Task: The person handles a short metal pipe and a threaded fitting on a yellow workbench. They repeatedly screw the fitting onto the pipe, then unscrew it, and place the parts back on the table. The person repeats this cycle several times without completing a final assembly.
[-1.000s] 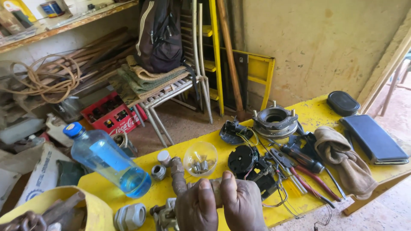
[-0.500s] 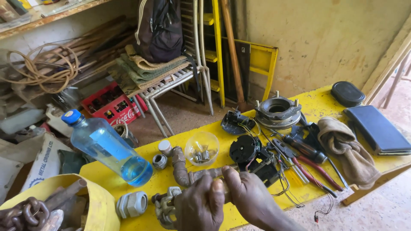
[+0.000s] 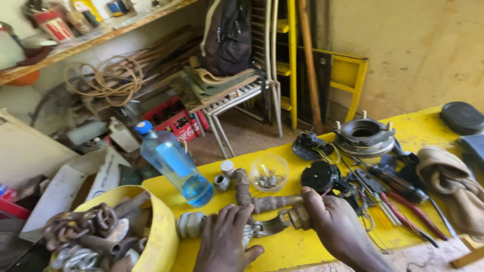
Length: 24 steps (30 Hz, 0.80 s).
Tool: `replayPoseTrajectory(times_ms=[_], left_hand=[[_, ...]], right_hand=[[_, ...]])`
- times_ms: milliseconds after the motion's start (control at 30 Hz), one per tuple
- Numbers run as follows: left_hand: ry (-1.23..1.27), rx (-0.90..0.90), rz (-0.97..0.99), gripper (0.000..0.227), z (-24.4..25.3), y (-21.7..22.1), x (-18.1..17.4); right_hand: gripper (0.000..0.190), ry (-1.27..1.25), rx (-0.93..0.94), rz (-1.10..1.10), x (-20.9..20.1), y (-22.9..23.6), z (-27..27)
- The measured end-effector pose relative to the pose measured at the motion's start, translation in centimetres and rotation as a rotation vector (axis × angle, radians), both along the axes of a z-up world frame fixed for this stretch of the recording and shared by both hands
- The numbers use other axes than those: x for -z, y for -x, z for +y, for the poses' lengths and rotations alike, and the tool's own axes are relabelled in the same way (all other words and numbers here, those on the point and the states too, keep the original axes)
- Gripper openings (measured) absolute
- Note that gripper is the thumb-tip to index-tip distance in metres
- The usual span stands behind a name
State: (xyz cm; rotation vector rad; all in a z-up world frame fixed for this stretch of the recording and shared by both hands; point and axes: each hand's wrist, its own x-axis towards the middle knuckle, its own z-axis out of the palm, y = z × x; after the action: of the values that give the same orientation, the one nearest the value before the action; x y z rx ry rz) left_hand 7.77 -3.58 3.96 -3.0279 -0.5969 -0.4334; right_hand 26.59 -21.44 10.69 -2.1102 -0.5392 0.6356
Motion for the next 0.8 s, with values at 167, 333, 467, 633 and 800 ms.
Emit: replayPoseTrajectory(times_ms=[167, 333, 467, 633, 800], left_hand=[[0.147, 0.004, 0.019, 0.042, 0.6, -0.5, 0.1], [0.359, 0.111, -0.154, 0.026, 1.1, 0.2, -1.2], [0.354, 0.204, -0.392, 0.023, 1.1, 0.0, 0.2], [0.379, 0.181, -0.461, 0.020, -0.8, 0.4, -2.0], [0.394, 0.240, -0.578, 0.036, -2.3, 1.8, -4.1]], right_hand=[[0.070, 0.019, 0.030, -0.018, 0.6, -0.2, 0.6], [0.066, 0.018, 0.034, -0.023, 0.3, -0.1, 0.9], [0.075, 0.104, 0.130, 0.011, 0.8, -0.5, 1.6], [0.078, 0.044, 0.159, -0.005, 1.5, -1.1, 1.5], [0.085, 0.043, 0.211, 0.044, 1.2, -0.4, 1.8]])
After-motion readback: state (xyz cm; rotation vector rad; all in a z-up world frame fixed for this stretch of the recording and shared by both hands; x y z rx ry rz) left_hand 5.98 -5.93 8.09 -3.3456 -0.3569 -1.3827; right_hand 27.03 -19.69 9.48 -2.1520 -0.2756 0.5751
